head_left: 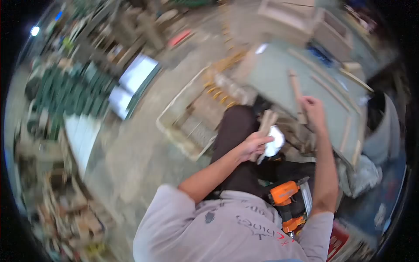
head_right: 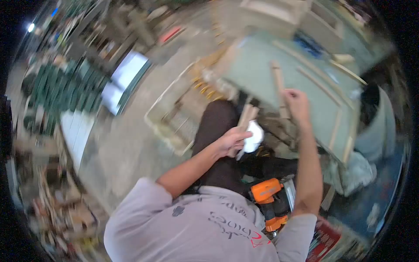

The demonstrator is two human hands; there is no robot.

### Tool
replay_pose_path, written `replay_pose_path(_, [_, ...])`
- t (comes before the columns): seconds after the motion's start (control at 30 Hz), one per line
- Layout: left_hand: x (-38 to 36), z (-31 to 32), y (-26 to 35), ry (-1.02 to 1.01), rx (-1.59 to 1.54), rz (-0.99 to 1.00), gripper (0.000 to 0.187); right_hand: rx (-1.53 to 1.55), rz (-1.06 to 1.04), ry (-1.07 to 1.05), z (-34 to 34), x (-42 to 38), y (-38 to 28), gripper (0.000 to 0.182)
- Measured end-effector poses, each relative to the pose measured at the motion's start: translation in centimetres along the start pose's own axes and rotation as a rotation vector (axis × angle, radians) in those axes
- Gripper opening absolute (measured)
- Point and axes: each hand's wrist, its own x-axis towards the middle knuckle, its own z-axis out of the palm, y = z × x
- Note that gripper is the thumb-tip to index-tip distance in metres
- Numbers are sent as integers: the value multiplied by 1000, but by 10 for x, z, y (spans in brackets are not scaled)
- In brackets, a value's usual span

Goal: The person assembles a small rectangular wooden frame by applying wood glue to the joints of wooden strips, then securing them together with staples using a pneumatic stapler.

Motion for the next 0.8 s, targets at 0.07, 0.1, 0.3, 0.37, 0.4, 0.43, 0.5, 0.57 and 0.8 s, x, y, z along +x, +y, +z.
replay_pose_path(0.07, [8,-5,-3,-48,-19,8,18,-74,-9,-4,-4,8,7,30])
replay_pose_path(0.1, [10,-8,-6,-69,-15,13,18,-90,-31,4,-7,15,19,30])
replay_pose_path(0.3, [4,-3,-5,-110,21,16,18,-474,-167,160,-63,22,29,25])
replay_pose_path(0.37, [5,-5,-3,-116,22,24,18,-578,-281,187,-92,26,51,23])
replay_pose_path(0.4, [7,-5,-3,-124,19,26,19,-686,-388,212,-103,28,55,21])
replay_pose_path(0.43, [8,-5,-4,-136,19,24,19,-695,-384,219,-111,31,60,21])
replay_pose_path(0.5, [8,-5,-6,-117,-16,12,20,-776,-323,207,-128,29,71,19])
replay_pose_path(0.57, [13,-12,-13,-54,76,-54,19,-812,-319,229,-137,35,93,20])
replay_pose_path(0.8, [-2,4,2,40,54,-46,15,-908,-367,410,-122,31,78,16])
